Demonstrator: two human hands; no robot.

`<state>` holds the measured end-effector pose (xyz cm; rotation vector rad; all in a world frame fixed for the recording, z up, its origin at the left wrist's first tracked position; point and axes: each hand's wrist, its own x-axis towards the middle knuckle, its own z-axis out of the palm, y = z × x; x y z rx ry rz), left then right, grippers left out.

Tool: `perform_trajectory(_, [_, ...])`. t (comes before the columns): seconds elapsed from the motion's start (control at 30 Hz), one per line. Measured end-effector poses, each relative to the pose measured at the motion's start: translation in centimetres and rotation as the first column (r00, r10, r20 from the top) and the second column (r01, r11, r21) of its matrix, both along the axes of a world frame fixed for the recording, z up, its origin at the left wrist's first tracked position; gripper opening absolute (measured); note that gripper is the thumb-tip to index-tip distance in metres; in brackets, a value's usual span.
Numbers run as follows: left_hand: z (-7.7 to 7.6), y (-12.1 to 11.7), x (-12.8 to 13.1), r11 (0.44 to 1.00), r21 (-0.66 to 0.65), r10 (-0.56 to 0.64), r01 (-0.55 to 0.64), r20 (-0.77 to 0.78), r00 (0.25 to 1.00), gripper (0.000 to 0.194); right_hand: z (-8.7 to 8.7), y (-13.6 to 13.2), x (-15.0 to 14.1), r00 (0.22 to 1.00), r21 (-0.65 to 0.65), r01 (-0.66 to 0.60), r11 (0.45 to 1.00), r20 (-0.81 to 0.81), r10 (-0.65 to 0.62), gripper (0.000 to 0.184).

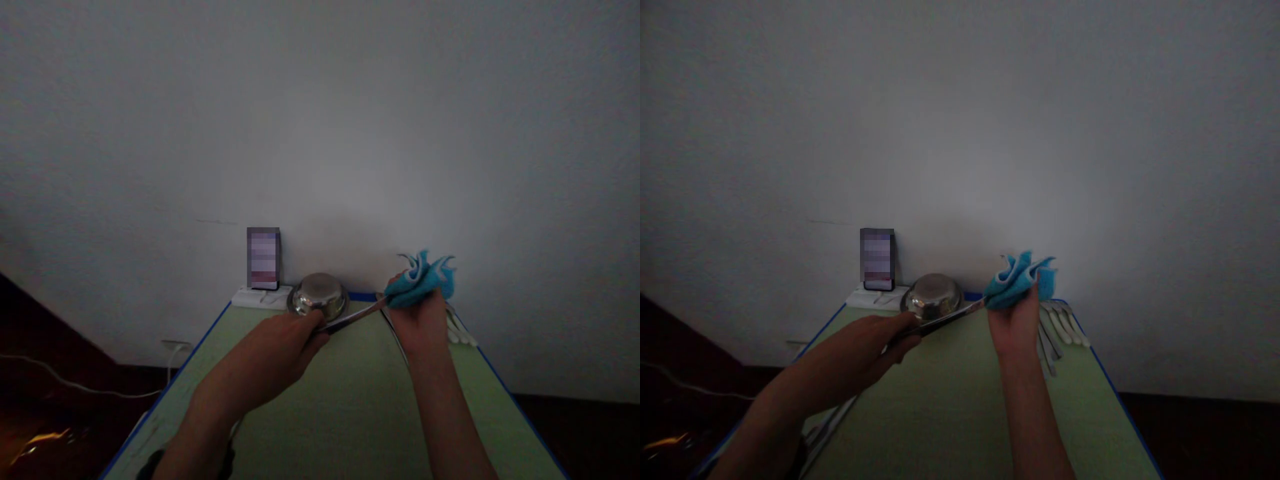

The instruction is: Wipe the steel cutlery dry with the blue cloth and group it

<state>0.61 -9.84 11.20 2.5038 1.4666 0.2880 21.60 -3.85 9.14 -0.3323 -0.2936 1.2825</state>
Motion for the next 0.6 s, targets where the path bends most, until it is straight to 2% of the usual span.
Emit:
perform_trajectory(0.07, [-0.2, 0.1, 0.1, 1.000, 0.012, 0.011, -0.011, -0.021, 1.000, 0.023, -0.1, 0.0, -0.4, 0.999, 0.022, 0.035, 0.999, 0.021, -0.035, 0.021])
perform_trajectory(0.17, [-0.4, 0.2, 0.4, 0.999, 0.010, 0.041, -0.041, -0.070, 0.997, 0.022, -0.3, -0.8, -2.4, 0.991, -0.018, 0.110, 0.994, 0.072, -0.109, 0.019])
perform_trajectory(0.23, [-0.4, 0.3, 1.0, 1.000, 0.015, 0.020, -0.019, -0.046, 0.999, 0.024, -0.5, -1.6, -4.4, 0.990, -0.061, 0.086, 0.994, 0.121, -0.078, 0.018])
perform_trajectory(0.27, [-0.4, 0.4, 1.4, 1.000, 0.019, -0.005, 0.005, -0.017, 1.000, 0.025, -0.7, -2.0, -5.5, 0.989, -0.107, 0.015, 0.994, 0.151, 0.001, 0.022])
perform_trajectory(0.37, [-0.3, 0.6, 2.1, 0.999, 0.014, -0.045, 0.045, 0.057, 0.997, 0.028, -1.0, -2.6, -7.7, 0.982, -0.157, -0.072, 0.985, 0.162, 0.097, 0.027])
perform_trajectory(0.47, [-0.2, 0.7, 1.3, 0.997, -0.058, -0.052, 0.057, 0.077, 0.996, 0.029, -0.7, -1.9, -6.7, 0.990, -0.143, -0.076, 0.987, 0.111, 0.093, 0.021])
perform_trajectory(0.53, [0.0, 0.5, 0.4, 0.989, -0.128, -0.072, 0.079, 0.065, 0.995, 0.030, -0.1, -1.2, -4.2, 0.997, -0.117, 0.007, 0.993, 0.072, 0.001, 0.016])
perform_trajectory(0.6, [0.2, 0.1, -0.4, 0.980, -0.172, -0.094, 0.101, 0.047, 0.994, 0.031, 0.4, -0.7, -1.5, 0.999, -0.035, 0.047, 0.998, 0.012, -0.047, 0.025])
